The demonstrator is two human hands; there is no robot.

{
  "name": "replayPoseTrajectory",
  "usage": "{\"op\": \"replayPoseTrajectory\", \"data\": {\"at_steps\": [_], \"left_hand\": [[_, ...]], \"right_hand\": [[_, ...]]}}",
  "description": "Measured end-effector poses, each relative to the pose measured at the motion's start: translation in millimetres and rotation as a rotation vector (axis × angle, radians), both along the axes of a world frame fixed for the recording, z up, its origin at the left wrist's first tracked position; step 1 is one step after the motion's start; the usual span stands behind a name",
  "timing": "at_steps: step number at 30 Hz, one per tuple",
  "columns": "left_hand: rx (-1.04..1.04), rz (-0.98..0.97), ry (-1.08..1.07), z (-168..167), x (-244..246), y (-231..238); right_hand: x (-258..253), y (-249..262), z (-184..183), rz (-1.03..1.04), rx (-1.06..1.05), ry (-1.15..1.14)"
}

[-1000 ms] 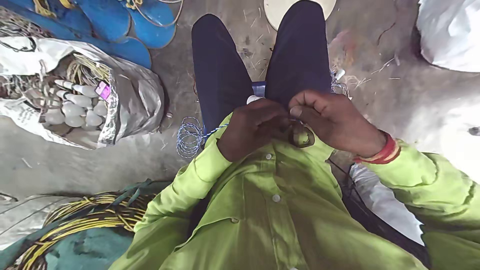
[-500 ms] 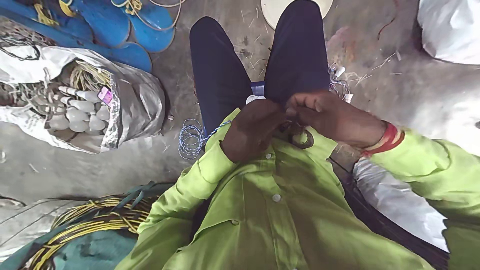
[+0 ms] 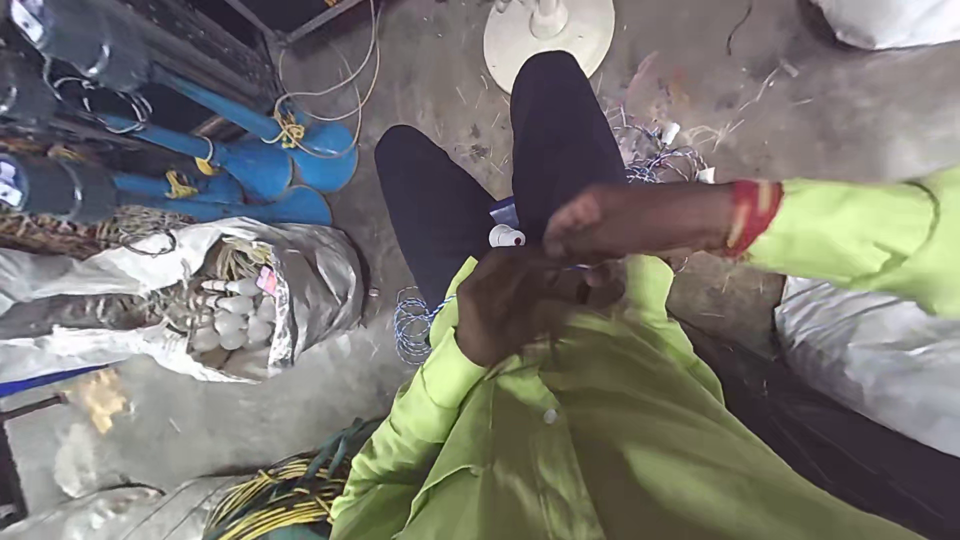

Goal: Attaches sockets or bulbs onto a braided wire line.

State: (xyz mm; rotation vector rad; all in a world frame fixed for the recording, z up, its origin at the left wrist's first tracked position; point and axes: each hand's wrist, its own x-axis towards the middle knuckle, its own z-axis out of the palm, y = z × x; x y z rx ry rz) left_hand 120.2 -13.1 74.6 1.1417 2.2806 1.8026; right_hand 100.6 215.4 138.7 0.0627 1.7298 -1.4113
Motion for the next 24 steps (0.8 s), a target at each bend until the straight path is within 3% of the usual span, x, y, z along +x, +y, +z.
{"op": "replayPoseTrajectory", "data": {"at_steps": [4,8,13,19,24], "left_hand": [[0.09,0.041,-0.198,5,-6,-2],[0.129,0.065,-0.228,6,-7,-4],[0.056,0.148,-0.155,11,-8,-7],[0.017,0.075,-0.057,15,-12,-7],[-0.043,0.078,-0.095,21,-11,-6]], "right_hand": [[20,11,-10,-0.203,-0.017,0.607],[40,4,-29,-0.259,-0.01,0.908],[38,-7,-33,-0.279,0.037,0.978],[37,-12,-24,-0.247,0.114,1.003],[36,-22,-22,-0.216,0.236,1.035]]}}
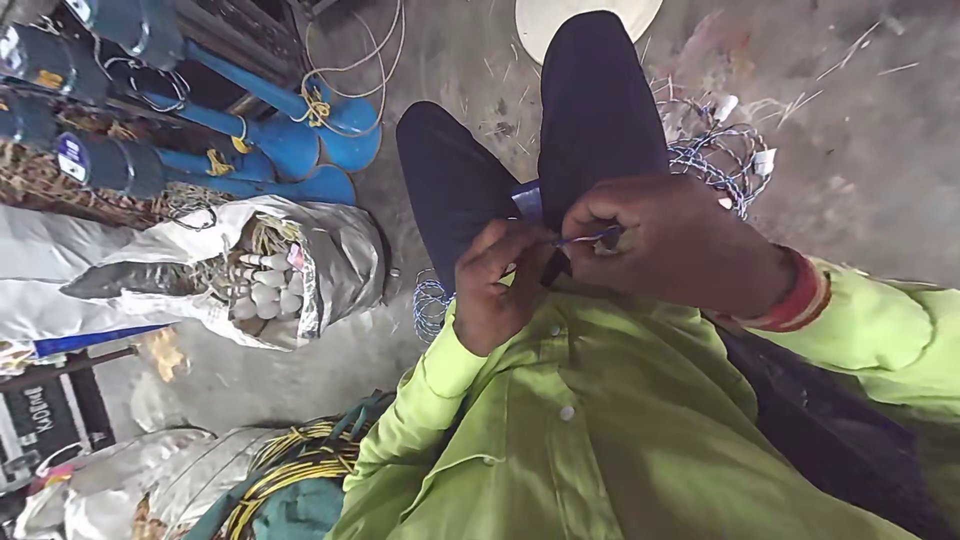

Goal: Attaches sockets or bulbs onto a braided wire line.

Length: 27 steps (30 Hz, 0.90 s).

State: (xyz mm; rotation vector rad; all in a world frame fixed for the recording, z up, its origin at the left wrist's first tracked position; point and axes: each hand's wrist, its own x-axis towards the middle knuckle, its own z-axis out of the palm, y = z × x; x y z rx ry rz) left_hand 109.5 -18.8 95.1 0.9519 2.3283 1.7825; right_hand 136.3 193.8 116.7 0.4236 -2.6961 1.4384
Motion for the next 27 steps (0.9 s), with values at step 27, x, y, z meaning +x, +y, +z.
{"op": "replayPoseTrajectory", "data": {"at_steps": [27], "left_hand": [[0.269,0.106,-1.19,18,6,4]], "right_hand": [[-10,11,-13,0.326,0.345,0.612]]}}
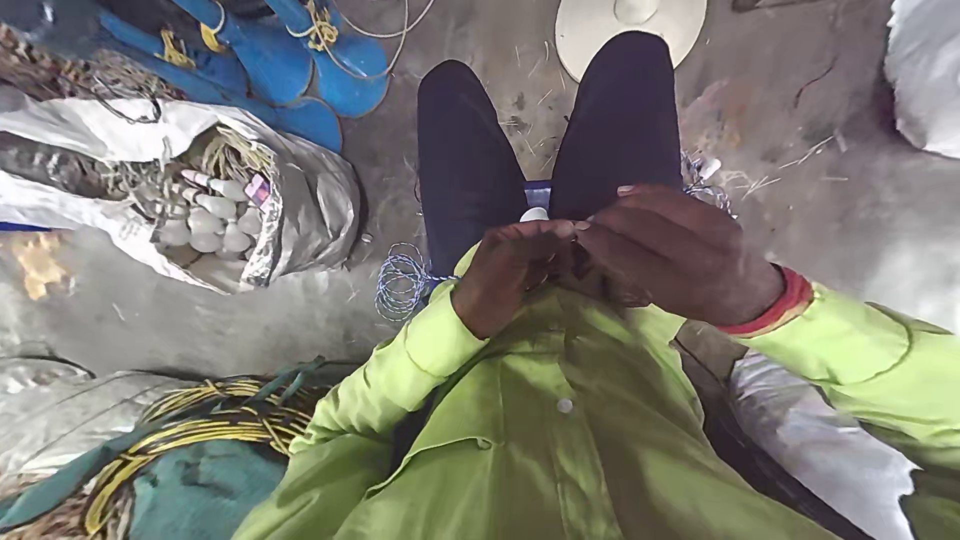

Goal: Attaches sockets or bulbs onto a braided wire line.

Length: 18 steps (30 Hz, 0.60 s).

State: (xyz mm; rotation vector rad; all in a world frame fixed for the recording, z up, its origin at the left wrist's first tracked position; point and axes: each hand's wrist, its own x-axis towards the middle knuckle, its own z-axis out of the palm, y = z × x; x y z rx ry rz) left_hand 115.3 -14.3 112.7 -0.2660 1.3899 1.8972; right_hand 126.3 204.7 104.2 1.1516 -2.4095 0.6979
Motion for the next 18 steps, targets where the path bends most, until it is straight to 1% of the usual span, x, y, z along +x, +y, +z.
{"op": "replayPoseTrajectory", "data": {"at_steps": [4,5,7,10,11,14,16,17,18], "left_hand": [[0.007,0.017,-0.012,-2,3,8],[0.005,0.015,0.011,-1,4,10],[0.019,0.009,0.109,-4,3,10],[0.049,-0.021,0.377,-15,-3,8],[0.007,-0.033,0.495,-18,-3,7],[-0.273,-0.081,0.972,-22,-2,2],[-0.367,-0.075,1.254,-25,-1,2],[-0.388,-0.079,1.33,-26,-1,2],[-0.392,-0.091,1.359,-25,-2,2]], "right_hand": [[-10,8,8,0.046,0.171,-0.012],[-12,9,10,0.044,0.208,-0.032],[-15,9,16,0.01,0.211,-0.125],[-18,6,27,-0.073,0.138,-0.379],[-18,7,30,-0.083,0.115,-0.472],[-18,6,31,-0.109,-0.011,-0.71],[-16,5,32,-0.126,-0.088,-0.839],[-16,4,34,-0.134,-0.12,-0.894],[-16,4,36,-0.136,-0.154,-0.943]]}}
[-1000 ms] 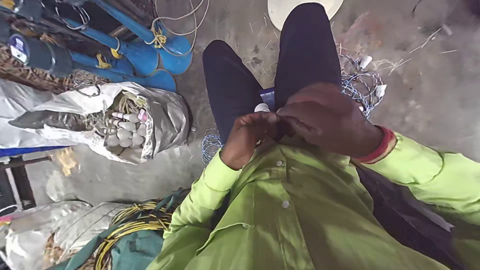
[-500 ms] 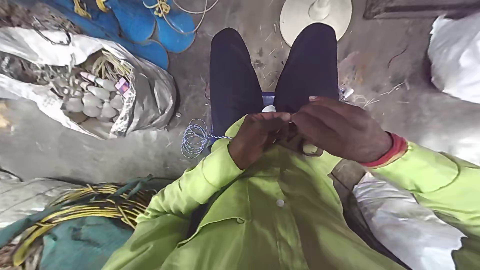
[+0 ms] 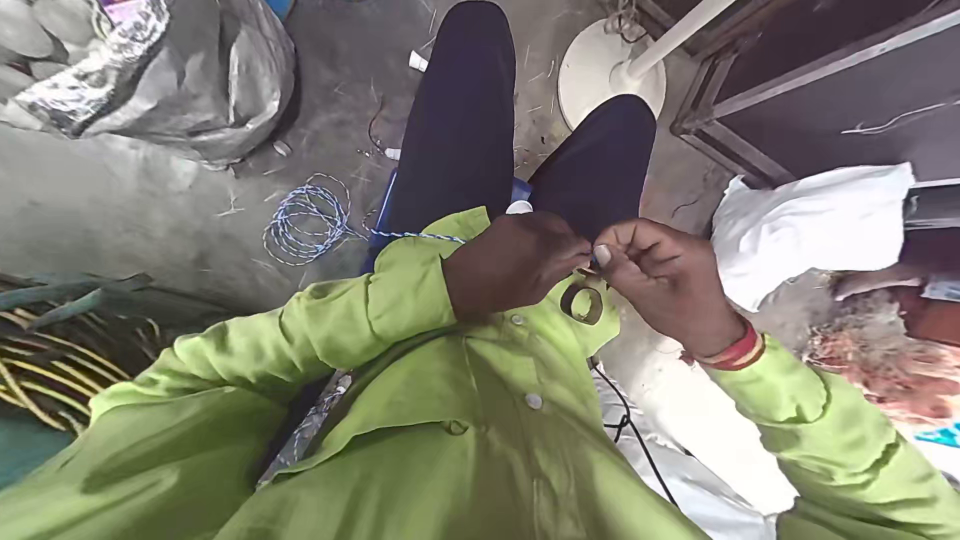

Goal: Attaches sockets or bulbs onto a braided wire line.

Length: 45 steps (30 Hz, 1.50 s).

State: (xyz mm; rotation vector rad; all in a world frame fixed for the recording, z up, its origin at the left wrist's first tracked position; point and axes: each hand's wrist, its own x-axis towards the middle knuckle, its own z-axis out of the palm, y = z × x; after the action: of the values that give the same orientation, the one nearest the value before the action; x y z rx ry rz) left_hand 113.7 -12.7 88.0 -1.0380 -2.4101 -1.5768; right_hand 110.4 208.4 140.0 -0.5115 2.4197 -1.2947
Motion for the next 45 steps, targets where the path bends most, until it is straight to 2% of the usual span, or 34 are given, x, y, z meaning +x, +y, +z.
{"op": "replayPoseTrajectory", "data": {"at_steps": [6,11,13,16,19,23,25,27,30,32,33,36,40,42,45], "left_hand": [[-0.024,-0.013,-0.047,10,1,-1],[-0.043,-0.001,-0.062,12,6,2],[-0.051,0.008,-0.052,14,5,3],[-0.025,0.048,0.014,12,7,3],[0.027,0.05,0.161,6,6,0],[0.105,-0.027,0.449,-6,-5,1],[0.165,-0.08,0.471,-6,-5,1],[0.243,-0.123,0.421,-5,1,3],[0.31,-0.16,0.305,-2,5,8],[0.29,-0.166,0.208,5,7,8],[0.266,-0.149,0.153,8,7,7],[0.188,-0.031,-0.021,16,8,2],[0.228,-0.001,-0.132,19,10,4],[0.238,0.006,-0.141,18,11,6],[0.228,0.026,-0.147,17,11,4]], "right_hand": [[-1,0,12,0.007,-0.063,-0.128],[-2,4,20,0.077,0.019,0.093],[-2,2,21,0.1,0.112,0.222],[-2,-2,21,0.063,0.179,0.243],[0,-9,22,-0.065,0.048,-0.022],[0,-10,24,-0.188,-0.275,-0.66],[-6,-3,20,-0.145,-0.407,-0.982],[-11,5,9,-0.002,-0.498,-1.206],[-3,-1,0,0.156,-0.471,-1.299],[10,-12,2,0.127,-0.316,-1.212],[11,-11,5,0.067,-0.298,-1.094],[12,5,15,-0.211,-0.372,-0.52],[31,6,22,-0.256,-0.293,0.018],[38,0,17,-0.266,-0.249,0.146],[40,-5,13,-0.275,-0.198,0.219]]}}
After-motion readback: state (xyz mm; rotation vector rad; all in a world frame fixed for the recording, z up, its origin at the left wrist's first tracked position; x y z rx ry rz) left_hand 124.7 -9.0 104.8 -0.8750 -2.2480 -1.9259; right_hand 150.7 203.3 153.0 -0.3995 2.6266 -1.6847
